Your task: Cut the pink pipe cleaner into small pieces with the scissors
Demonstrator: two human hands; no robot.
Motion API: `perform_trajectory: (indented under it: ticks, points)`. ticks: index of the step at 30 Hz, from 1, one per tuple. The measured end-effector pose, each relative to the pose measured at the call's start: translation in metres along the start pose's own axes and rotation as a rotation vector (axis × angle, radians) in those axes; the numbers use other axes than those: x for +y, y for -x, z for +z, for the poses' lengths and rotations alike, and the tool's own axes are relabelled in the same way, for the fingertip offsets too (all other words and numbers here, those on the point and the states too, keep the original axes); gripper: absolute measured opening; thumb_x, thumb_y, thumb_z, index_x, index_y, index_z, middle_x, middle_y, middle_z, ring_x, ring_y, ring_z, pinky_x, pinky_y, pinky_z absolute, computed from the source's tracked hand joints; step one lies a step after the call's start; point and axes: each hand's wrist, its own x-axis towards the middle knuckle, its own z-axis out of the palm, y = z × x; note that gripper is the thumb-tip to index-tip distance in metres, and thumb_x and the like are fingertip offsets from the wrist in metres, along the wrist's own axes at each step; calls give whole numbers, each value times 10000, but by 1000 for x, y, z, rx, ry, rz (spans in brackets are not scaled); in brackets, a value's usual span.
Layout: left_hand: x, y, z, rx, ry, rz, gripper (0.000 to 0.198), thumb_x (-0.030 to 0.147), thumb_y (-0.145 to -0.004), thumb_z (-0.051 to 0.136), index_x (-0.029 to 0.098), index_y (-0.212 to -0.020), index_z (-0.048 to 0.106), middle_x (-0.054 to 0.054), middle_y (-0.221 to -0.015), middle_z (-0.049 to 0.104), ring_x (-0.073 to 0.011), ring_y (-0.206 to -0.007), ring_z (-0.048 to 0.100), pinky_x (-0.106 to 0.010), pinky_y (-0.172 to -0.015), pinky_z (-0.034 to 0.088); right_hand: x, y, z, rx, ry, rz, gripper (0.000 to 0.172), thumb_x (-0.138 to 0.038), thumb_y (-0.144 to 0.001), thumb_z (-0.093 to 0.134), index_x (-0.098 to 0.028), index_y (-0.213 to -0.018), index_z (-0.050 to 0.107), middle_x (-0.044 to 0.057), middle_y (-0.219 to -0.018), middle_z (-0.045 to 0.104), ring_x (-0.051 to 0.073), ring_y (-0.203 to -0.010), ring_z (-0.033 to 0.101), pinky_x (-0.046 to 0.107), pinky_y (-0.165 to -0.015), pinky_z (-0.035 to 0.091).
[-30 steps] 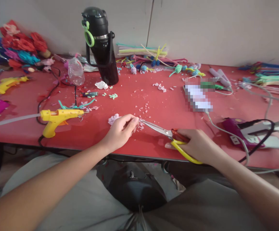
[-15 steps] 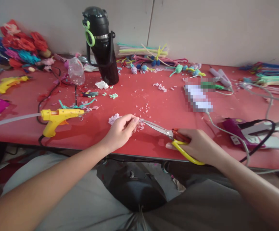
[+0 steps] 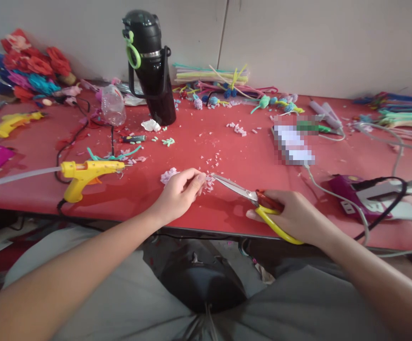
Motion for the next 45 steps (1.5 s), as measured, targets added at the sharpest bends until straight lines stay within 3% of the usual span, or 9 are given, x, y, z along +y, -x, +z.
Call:
perform_trajectory:
  ticks: [21,28,45]
  points:
    - [0,-2,0,-5,-14,-8,324,400,-1005,470,180,-769,509,19,-657,486,-71,-522,435,-221,-481,362,-1,-3,0,-4,27,21,656,-816,-631,636,-222,-568,363,-46,-572,287,123,-578,232,261,-467,243]
    - [0,-1,0,-4,-9,5,337,395,-1004,477,178,-747,505,23,-641,479,-69,-520,421,-219,-477,353,-1,0,-2,-15,-34,-23,584,-725,-698,668,-214,-614,399,-54,-611,270,118,-601,230,244,-475,242]
    - [-1,-2,0,-7,-12,2,324,387,-1010,469,169,-777,521,27,-659,492,-53,-521,445,-208,-489,369,3,-4,2,0,33,-10,641,-789,-652,649,-221,-570,362,-51,-566,290,113,-560,223,252,-458,237]
